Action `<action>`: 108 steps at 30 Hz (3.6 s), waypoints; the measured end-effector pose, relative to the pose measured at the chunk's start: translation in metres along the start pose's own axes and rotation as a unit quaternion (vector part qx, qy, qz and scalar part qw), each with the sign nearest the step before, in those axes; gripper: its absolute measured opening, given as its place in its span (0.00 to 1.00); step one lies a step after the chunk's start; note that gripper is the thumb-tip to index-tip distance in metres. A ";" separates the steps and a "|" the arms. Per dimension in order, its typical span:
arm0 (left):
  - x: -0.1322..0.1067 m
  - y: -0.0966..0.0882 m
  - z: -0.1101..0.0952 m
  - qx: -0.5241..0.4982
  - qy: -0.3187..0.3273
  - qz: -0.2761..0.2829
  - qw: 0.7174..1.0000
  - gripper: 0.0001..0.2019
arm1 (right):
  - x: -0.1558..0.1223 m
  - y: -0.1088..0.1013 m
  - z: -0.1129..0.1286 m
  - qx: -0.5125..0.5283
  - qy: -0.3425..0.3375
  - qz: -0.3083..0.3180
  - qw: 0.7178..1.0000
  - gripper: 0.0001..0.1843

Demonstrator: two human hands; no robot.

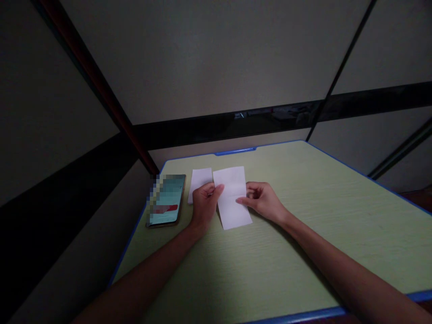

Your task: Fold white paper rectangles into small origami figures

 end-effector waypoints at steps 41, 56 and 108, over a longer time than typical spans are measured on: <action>-0.001 0.021 0.028 -0.200 -0.166 0.135 0.956 0.04 | 0.001 -0.012 0.004 0.133 -0.040 -0.051 0.989 0.06; -0.003 0.028 0.016 -0.205 -0.106 0.181 0.956 0.10 | 0.001 -0.017 0.020 -0.004 -0.091 -0.068 0.994 0.08; -0.005 0.018 0.010 -0.040 -0.054 0.107 0.992 0.08 | -0.003 0.011 -0.004 0.079 0.033 0.050 0.995 0.15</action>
Point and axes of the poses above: each hand's wrist, its own x-axis towards the middle knuckle, its own y-axis out of the palm, z = x × y, the point moved 9 cm from there along x, towards the middle knuckle, and after that the axes turned 12 degrees about -y, right-handed, at the moved point
